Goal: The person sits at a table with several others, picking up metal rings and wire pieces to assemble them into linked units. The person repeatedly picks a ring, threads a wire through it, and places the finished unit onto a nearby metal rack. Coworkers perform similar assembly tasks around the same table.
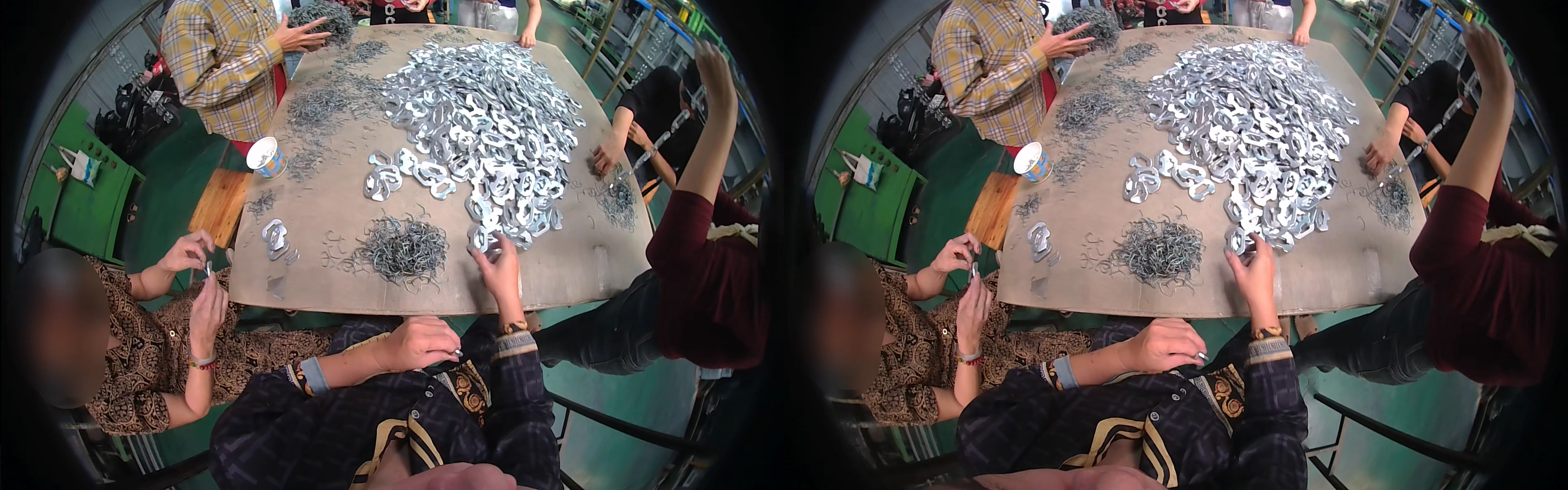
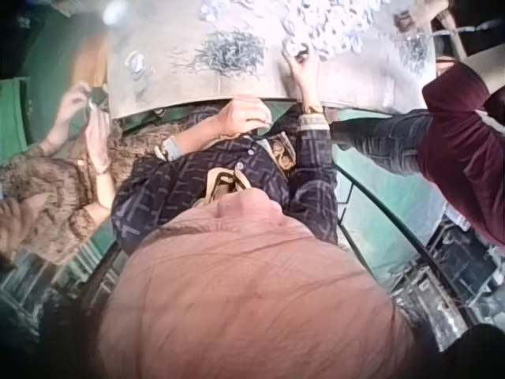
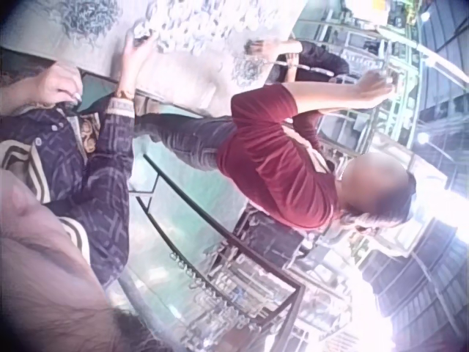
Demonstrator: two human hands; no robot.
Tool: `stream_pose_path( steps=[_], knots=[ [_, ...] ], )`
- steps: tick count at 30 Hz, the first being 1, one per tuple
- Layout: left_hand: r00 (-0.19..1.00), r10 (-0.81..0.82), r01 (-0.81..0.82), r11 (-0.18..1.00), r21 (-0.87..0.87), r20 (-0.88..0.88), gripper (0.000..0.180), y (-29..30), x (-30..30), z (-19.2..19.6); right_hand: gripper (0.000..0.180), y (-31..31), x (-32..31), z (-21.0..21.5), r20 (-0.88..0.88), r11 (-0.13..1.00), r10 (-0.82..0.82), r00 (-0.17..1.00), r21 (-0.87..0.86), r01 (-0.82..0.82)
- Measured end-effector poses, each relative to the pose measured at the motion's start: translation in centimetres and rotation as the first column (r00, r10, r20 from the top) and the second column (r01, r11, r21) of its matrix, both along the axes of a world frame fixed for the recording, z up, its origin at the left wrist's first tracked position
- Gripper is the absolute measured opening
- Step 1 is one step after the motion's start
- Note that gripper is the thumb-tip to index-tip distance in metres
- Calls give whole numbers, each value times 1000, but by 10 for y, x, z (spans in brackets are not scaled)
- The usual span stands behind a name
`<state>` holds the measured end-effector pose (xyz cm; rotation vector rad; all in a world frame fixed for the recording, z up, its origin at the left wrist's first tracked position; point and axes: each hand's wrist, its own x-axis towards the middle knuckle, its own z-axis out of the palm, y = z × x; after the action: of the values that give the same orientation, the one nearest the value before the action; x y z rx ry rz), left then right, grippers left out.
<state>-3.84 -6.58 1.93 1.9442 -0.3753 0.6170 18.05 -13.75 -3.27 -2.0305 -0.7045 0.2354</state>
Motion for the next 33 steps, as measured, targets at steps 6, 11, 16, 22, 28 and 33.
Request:
stream_pose_path(
  steps=[6,11,16,22,28,33],
  knots=[
    [1000,7,-7,1000,-24,-4,14,-3,-1,-2,50,26,13,-21,326,976,-13,945,-202,83],
    [999,20,-21,1000,-22,-27,14,-5,3,-4,20,9,12,-2,-337,999,52,940,21,-47],
    [987,114,-123,989,-78,-110,16,-4,3,-9,11,-33,-45,37,-713,932,277,644,362,-1],
    [957,290,-291,956,-44,-31,18,-18,3,-12,7,-79,-98,78,-428,971,183,885,217,-96],
    [950,303,-310,945,-108,-73,23,-28,2,-18,36,-108,-113,42,-420,958,247,873,240,-156],
    [926,358,-373,917,-143,-121,24,-41,-12,-23,23,-99,-148,62,-340,964,70,938,265,24]
  ],
)
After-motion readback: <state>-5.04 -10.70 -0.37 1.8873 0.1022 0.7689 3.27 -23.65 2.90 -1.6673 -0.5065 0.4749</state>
